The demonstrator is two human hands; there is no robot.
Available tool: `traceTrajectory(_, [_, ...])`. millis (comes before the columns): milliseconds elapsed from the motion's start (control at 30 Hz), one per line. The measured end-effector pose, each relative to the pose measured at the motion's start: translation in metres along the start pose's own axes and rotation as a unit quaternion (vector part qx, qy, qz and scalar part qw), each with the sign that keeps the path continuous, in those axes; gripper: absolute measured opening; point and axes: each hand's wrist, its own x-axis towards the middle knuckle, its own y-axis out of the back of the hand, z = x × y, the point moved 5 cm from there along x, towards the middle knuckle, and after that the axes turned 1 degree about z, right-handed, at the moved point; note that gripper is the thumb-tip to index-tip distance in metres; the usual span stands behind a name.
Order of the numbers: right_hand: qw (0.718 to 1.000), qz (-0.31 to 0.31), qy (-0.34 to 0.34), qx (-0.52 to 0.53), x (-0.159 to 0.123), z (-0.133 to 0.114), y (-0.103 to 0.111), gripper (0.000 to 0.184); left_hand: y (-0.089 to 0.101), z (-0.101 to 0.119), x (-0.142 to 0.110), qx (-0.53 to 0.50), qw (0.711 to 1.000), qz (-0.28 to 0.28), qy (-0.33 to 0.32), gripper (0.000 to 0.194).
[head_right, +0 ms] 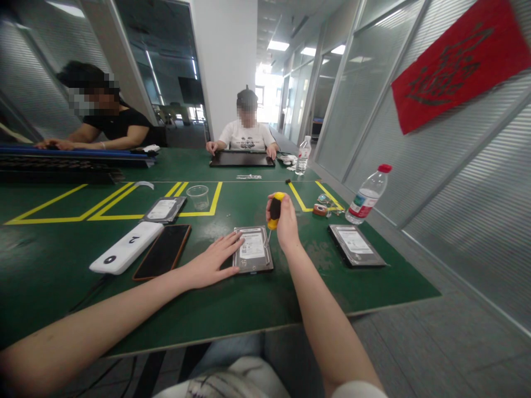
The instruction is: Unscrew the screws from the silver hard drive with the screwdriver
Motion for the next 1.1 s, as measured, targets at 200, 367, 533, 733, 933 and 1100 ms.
traceTrajectory(200, [0.999, -0.013, 0.025, -0.046, -0.003, -0.004, -0.004, 0.042, -0.001, -0.001, 0.001, 0.000, 1.000, 0.004, -0.003, 0.079])
traceTrajectory(367, [1.000, -0.008, 0.017, -0.008, -0.003, -0.005, -0.003, 0.040, -0.001, -0.001, 0.000, -0.012, 1.000, 0.005, -0.006, 0.077])
traceTrajectory(533, [1.000, 0.017, 0.014, 0.003, 0.000, -0.004, 0.001, 0.039, 0.026, -0.011, 0.012, -0.031, 0.997, 0.061, 0.019, 0.060])
traceTrajectory(733, [0.998, 0.056, 0.038, 0.021, 0.000, -0.007, 0.005, 0.036, 0.064, -0.079, 0.061, 0.062, 0.982, 0.047, 0.175, 0.035])
traceTrajectory(933, [0.997, 0.066, 0.044, 0.020, 0.000, -0.008, 0.008, 0.034, 0.048, -0.120, 0.098, 0.093, 0.968, 0.029, 0.233, 0.029])
traceTrajectory(1100, [0.997, 0.061, 0.050, 0.007, -0.001, -0.009, 0.008, 0.033, 0.031, -0.128, 0.104, 0.109, 0.963, 0.026, 0.244, 0.033])
